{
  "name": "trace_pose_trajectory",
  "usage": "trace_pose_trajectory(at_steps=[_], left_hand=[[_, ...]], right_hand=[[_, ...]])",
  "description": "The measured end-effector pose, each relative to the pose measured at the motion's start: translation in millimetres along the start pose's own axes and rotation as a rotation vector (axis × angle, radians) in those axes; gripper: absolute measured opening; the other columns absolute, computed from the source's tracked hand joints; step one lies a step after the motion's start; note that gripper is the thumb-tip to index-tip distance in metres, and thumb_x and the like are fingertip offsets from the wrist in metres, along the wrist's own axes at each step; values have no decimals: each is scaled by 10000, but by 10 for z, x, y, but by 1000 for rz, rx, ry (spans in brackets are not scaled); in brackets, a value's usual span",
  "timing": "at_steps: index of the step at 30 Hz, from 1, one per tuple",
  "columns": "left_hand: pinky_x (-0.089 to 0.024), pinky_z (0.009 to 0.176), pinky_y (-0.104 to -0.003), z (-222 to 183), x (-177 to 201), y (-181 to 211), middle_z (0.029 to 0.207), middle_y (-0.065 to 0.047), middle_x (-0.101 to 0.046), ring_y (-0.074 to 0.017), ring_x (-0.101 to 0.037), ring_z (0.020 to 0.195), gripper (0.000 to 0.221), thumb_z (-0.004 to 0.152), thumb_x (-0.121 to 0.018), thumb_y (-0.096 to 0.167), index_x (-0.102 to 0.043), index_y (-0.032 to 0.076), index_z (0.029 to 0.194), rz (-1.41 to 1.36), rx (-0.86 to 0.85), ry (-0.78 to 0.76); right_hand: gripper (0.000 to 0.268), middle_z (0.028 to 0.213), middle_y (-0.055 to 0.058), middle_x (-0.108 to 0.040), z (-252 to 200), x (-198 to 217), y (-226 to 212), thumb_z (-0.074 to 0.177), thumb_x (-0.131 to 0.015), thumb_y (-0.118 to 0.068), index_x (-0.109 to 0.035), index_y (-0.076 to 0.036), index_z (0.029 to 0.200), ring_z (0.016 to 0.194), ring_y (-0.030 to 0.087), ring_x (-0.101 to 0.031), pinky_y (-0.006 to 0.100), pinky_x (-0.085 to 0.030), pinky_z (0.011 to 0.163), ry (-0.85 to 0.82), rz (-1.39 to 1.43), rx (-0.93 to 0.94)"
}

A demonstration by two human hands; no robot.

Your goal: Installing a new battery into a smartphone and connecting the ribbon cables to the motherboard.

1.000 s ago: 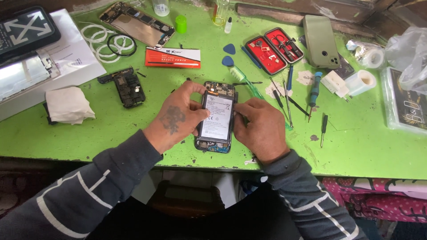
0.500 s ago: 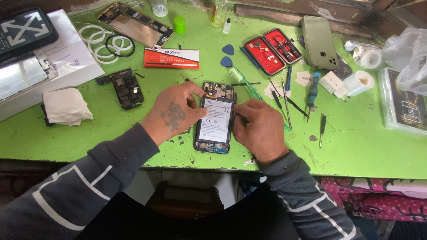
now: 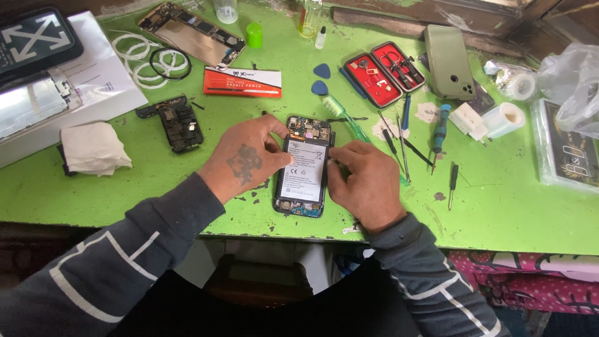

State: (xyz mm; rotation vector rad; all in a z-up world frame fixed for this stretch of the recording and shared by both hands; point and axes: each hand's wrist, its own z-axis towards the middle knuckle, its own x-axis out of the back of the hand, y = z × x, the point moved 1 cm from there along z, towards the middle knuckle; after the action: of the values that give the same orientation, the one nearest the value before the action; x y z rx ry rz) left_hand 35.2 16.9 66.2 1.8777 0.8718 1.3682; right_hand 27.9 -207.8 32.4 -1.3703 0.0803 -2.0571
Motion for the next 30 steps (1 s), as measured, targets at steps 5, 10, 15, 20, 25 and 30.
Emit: trace_pose_trajectory(at_steps=[5, 10, 15, 20, 25, 30], left_hand=[[-608, 697, -372, 27, -10, -76, 873, -136, -744, -262, -744, 844, 422, 877, -758, 165, -670, 36, 1269, 0, -11, 3], [-620, 692, -367, -95, 72, 31, 874, -136, -749, -269, -755, 844, 396, 885, -763, 170, -680, 45, 1252, -13, 30, 1], [-628, 726, -383, -64, 66, -52, 912, -140, -756, -271, -765, 877, 383, 889, -758, 163, -686, 47, 1247, 7, 28, -7], [-637, 728, -377, -36, 90, -28, 927, -147, -755, -273, -765, 874, 372, 902, -752, 163, -684, 43, 1248, 14, 25, -33], [-647, 745, -405, -21, 98, -80, 956, -178, -752, -307, -769, 892, 368, 913, -754, 157, -677, 26, 1248, 12, 12, -27], [-636, 746, -398, 20, 79, -101, 952, -156, -746, -296, -766, 894, 384, 897, -768, 169, -689, 38, 1250, 58, 2, -27]], right_hand=[[152, 793, 114, -759, 21, -13, 18, 813, -756, -125, -829, -98, 944, 778, 376, -740, 416, -595, 612, -19, 22, 47], [183, 810, 127, -774, 70, -78, 32, 803, -747, -103, -829, -73, 964, 788, 378, -750, 406, -604, 628, -43, 91, 40], [187, 774, 140, -768, 122, -49, 2, 828, -710, -81, -835, -77, 966, 727, 368, -746, 386, -577, 557, -117, 200, -69], [206, 756, 168, -760, 119, -48, 10, 823, -701, -65, -837, -49, 977, 681, 336, -747, 363, -555, 522, -139, 237, -145], [183, 760, 171, -757, 129, -27, -66, 816, -716, -70, -831, -39, 955, 665, 305, -746, 355, -548, 501, -106, 240, -157], [208, 784, 193, -749, 86, 19, -88, 809, -740, -18, -818, -16, 1002, 613, 276, -717, 334, -539, 467, 3, 283, -88]])
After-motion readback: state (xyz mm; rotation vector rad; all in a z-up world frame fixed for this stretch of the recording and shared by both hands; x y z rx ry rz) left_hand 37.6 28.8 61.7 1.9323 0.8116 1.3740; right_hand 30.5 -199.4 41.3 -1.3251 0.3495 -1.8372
